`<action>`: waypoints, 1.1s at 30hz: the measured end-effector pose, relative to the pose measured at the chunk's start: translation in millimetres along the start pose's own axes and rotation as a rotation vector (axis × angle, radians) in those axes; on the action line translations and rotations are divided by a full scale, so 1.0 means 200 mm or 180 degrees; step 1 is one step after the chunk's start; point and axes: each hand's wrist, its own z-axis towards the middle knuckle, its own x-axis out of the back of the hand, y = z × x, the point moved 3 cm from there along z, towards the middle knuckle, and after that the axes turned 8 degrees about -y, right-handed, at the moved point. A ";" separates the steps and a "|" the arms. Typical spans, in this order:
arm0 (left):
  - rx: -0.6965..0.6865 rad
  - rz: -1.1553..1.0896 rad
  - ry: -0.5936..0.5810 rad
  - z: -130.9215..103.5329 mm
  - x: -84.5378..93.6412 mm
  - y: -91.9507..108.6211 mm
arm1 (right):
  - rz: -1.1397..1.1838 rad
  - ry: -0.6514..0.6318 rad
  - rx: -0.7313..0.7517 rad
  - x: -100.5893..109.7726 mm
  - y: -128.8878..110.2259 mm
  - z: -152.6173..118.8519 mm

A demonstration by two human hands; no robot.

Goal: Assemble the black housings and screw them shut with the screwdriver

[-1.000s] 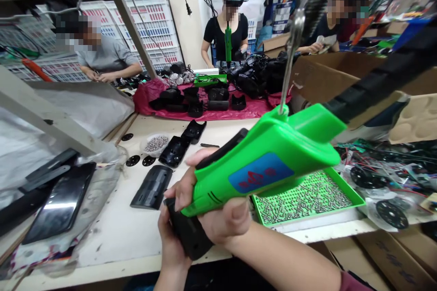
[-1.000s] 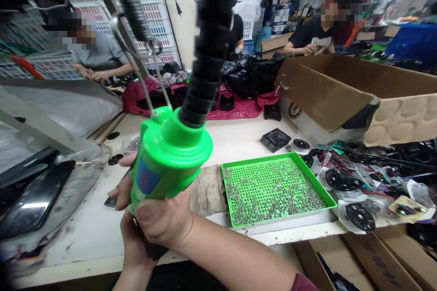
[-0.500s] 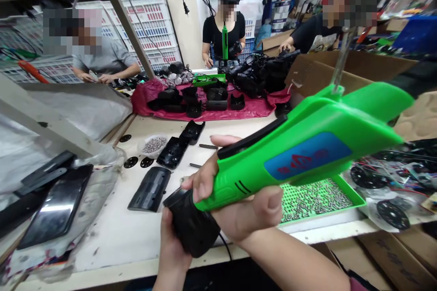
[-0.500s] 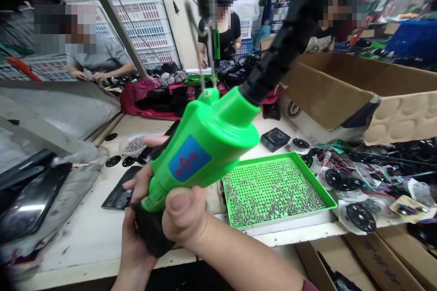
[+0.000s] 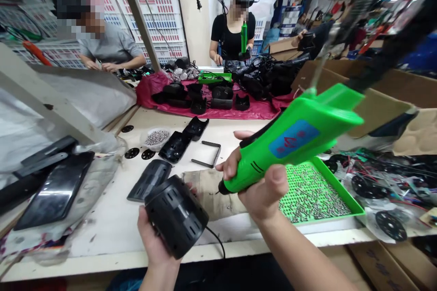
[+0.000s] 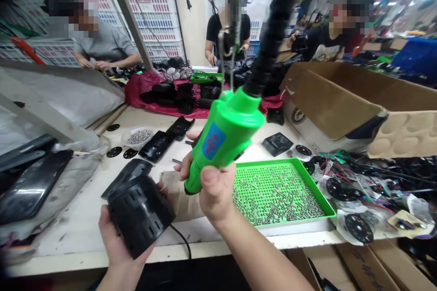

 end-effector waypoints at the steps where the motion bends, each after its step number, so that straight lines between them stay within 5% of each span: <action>1: -0.0081 0.0032 0.0011 0.00 -0.01 0.01 | 0.0058 0.0019 0.0005 -0.01 -0.02 -0.01; 12: -0.0617 0.0549 0.0473 -0.05 -0.11 0.03 | 0.0400 -0.0344 -0.0222 -0.15 -0.16 -0.08; 22: -0.1249 0.0514 0.0059 -0.02 -0.16 0.03 | 0.0407 -0.0570 0.0058 -0.17 0.06 -0.13; 33: -0.0831 0.0710 0.0564 -0.03 -0.18 0.04 | 0.0393 -0.0227 0.0000 -0.16 0.04 -0.11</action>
